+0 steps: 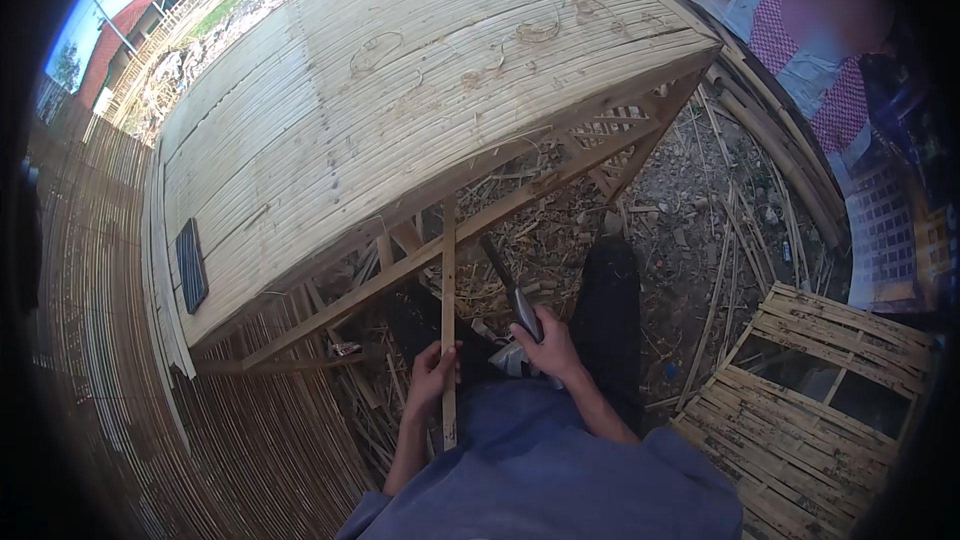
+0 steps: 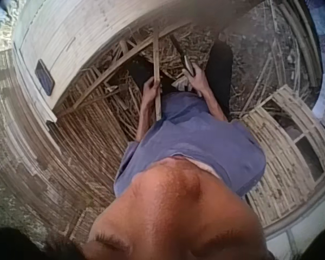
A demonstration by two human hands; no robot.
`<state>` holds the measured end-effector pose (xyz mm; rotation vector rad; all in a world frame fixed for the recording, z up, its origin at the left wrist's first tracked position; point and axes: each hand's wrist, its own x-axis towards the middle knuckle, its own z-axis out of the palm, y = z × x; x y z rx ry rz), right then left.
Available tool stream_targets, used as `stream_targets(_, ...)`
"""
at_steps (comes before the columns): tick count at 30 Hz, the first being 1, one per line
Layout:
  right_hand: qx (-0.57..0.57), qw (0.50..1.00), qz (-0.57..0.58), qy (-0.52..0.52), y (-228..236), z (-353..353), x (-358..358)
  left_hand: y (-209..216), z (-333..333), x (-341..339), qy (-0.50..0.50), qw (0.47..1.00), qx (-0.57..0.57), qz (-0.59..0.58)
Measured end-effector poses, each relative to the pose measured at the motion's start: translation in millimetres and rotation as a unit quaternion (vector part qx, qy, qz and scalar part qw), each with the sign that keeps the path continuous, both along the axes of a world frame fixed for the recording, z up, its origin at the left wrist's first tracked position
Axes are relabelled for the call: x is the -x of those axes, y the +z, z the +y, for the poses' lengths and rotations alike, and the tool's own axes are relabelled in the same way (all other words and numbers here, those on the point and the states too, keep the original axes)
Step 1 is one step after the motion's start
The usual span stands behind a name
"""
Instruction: The person uses a knife to shave and smooth a thin strip of bamboo for furniture manufacturing.
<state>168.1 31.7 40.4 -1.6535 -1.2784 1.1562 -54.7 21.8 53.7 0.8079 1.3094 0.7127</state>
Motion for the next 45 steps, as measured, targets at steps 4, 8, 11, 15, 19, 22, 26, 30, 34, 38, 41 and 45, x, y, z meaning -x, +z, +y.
stream_targets(4,-0.002,0.999,-0.009,0.044,-15,6,-15,-9,-19,-29,0.031,0.993,-0.084,0.079)
stream_targets(8,0.047,0.997,0.065,0.007,-26,6,-32,-13,-34,-59,0.005,0.960,-0.214,0.183)
stream_targets(11,0.075,0.990,0.116,-0.039,-25,3,-41,-13,-30,-66,0.008,0.944,-0.264,0.198)
stream_targets(15,0.026,0.995,0.063,-0.066,-47,-6,-59,1,-11,-68,-0.022,0.969,-0.188,0.160)
stream_targets(19,0.089,0.965,0.208,-0.136,-28,-17,-60,-19,7,-62,-0.028,0.996,-0.065,0.049)
stream_targets(22,0.090,0.951,0.263,-0.133,-19,-19,-63,-22,9,-64,-0.013,0.999,-0.049,0.013)
stream_targets(26,0.051,0.986,0.155,-0.020,-18,-19,-60,-33,6,-58,-0.039,0.998,-0.036,0.018)
stream_targets(30,-0.093,0.982,-0.099,0.129,11,-7,-42,-40,3,-57,-0.055,0.995,-0.061,0.052)
stream_targets(34,-0.128,0.964,-0.172,0.158,-8,-2,-30,-38,-10,-61,-0.104,0.989,-0.077,0.070)
stream_targets(38,-0.071,0.966,-0.180,0.172,-6,8,-28,-47,-22,-67,-0.082,0.983,-0.115,0.116)
stream_targets(41,-0.063,0.954,-0.207,0.208,8,8,-25,-47,-20,-66,-0.066,0.993,-0.064,0.069)
stream_targets(45,-0.068,0.946,-0.265,0.173,-6,17,-34,-52,-14,-60,-0.113,0.984,-0.070,0.120)
